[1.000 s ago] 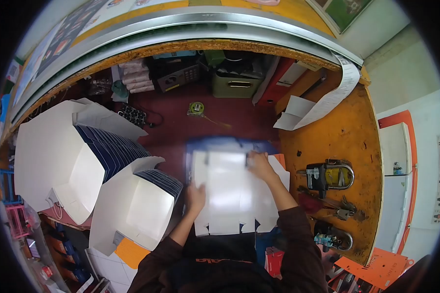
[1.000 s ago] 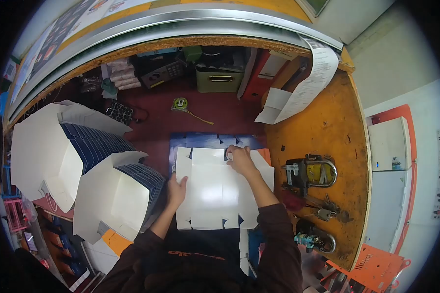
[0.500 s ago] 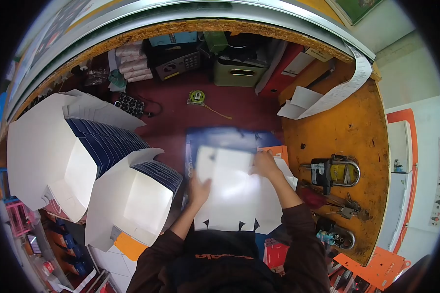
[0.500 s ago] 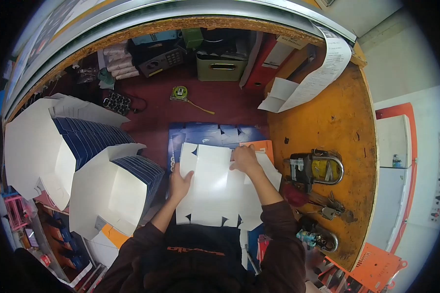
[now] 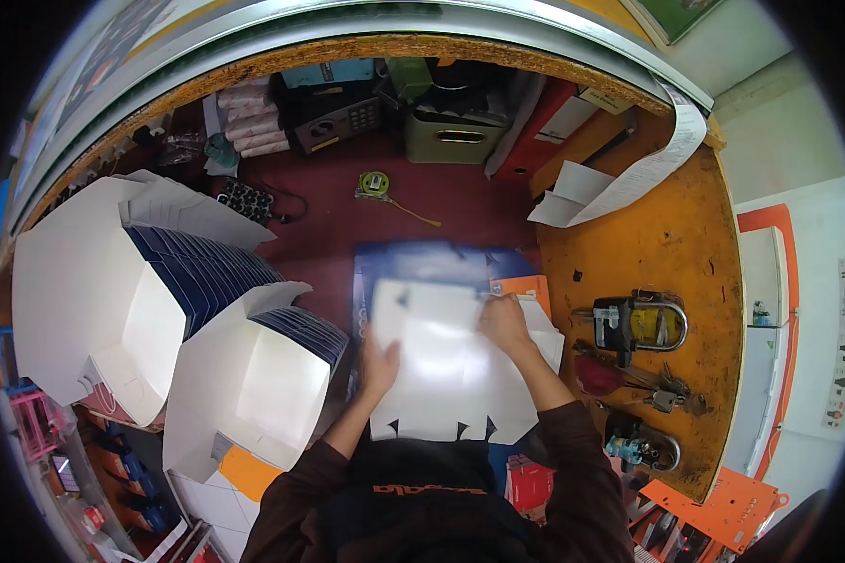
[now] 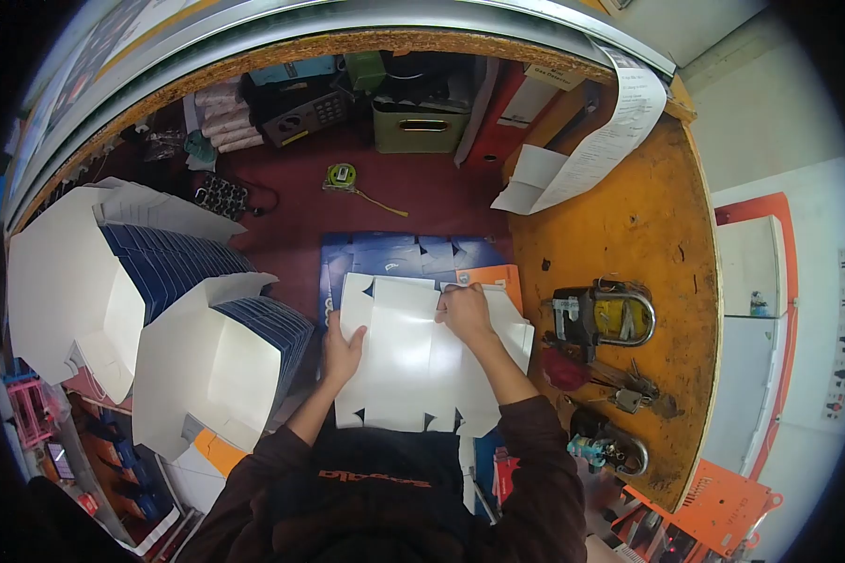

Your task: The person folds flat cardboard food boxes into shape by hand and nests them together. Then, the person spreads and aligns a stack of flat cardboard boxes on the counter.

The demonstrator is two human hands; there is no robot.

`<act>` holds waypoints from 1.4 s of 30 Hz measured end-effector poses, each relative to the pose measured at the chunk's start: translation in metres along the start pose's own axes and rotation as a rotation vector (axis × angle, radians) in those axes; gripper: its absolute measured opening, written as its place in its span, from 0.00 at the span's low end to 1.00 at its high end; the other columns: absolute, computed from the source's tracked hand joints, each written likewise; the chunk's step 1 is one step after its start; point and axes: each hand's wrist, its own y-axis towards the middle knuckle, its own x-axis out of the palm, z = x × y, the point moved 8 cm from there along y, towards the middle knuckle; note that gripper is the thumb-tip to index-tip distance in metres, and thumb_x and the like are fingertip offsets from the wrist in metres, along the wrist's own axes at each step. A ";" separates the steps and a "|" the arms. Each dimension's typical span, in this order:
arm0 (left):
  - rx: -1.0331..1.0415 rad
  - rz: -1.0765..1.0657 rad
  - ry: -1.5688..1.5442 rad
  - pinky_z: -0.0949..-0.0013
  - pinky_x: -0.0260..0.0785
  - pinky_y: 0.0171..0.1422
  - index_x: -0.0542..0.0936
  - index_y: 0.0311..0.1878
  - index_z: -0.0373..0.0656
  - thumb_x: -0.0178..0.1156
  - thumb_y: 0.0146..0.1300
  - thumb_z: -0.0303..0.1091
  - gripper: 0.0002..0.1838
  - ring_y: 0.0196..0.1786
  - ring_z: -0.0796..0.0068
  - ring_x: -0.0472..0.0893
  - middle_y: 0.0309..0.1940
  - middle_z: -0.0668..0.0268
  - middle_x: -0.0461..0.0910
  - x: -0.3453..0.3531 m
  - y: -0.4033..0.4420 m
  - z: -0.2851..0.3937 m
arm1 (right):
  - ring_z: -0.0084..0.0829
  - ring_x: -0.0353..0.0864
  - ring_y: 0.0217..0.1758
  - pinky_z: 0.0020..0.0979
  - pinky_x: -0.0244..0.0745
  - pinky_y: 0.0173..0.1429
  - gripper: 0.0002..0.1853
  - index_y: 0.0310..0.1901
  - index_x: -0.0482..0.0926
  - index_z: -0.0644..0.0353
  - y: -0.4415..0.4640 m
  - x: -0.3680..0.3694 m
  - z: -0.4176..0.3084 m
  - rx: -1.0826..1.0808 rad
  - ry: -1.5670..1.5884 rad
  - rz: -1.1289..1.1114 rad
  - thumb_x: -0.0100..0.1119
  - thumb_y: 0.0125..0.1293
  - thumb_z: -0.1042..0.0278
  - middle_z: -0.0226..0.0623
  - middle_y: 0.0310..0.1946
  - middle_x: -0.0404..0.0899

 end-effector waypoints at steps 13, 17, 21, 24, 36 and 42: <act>0.682 -0.311 0.366 0.63 0.58 0.51 0.72 0.40 0.44 0.62 0.45 0.29 0.16 0.44 0.66 0.72 0.36 0.65 0.74 0.041 0.030 0.173 | 0.33 0.74 0.32 0.32 0.61 0.47 0.05 0.22 0.78 0.58 -0.033 -0.033 -0.025 -0.158 -0.110 0.216 0.62 0.43 0.69 0.33 0.26 0.75; 0.713 -0.241 0.395 0.66 0.58 0.47 0.72 0.39 0.43 0.63 0.42 0.28 0.17 0.40 0.65 0.72 0.32 0.66 0.73 0.028 0.014 0.175 | 0.35 0.74 0.32 0.33 0.61 0.47 0.04 0.21 0.77 0.58 -0.054 -0.049 -0.035 -0.140 -0.010 0.410 0.62 0.43 0.69 0.34 0.25 0.73; 0.617 -0.187 0.434 0.66 0.59 0.48 0.72 0.40 0.41 0.63 0.41 0.29 0.18 0.44 0.64 0.70 0.38 0.62 0.71 0.048 0.031 0.154 | 0.35 0.73 0.38 0.35 0.60 0.48 0.08 0.25 0.77 0.57 -0.025 -0.028 -0.015 -0.098 0.005 0.231 0.65 0.41 0.70 0.35 0.28 0.73; 0.660 -0.138 0.445 0.64 0.58 0.50 0.71 0.41 0.39 0.63 0.41 0.27 0.20 0.49 0.62 0.69 0.45 0.58 0.69 0.055 0.047 0.144 | 0.34 0.68 0.51 0.39 0.59 0.50 0.17 0.32 0.77 0.55 -0.007 -0.034 -0.006 -0.021 -0.008 0.274 0.70 0.36 0.66 0.36 0.40 0.71; 0.428 -0.563 0.561 0.56 0.51 0.55 0.73 0.43 0.40 0.63 0.45 0.39 0.22 0.50 0.62 0.73 0.41 0.58 0.77 0.064 0.069 0.137 | 0.35 0.77 0.36 0.37 0.58 0.51 0.18 0.33 0.81 0.54 0.016 -0.012 -0.003 -0.119 -0.063 -0.046 0.69 0.39 0.55 0.38 0.30 0.80; 0.493 -0.495 0.465 0.60 0.54 0.51 0.77 0.44 0.44 0.63 0.46 0.44 0.22 0.47 0.67 0.74 0.41 0.64 0.78 0.065 0.064 0.131 | 0.34 0.77 0.34 0.36 0.58 0.52 0.11 0.29 0.82 0.52 0.009 0.001 -0.002 -0.162 -0.001 -0.009 0.64 0.46 0.56 0.36 0.25 0.79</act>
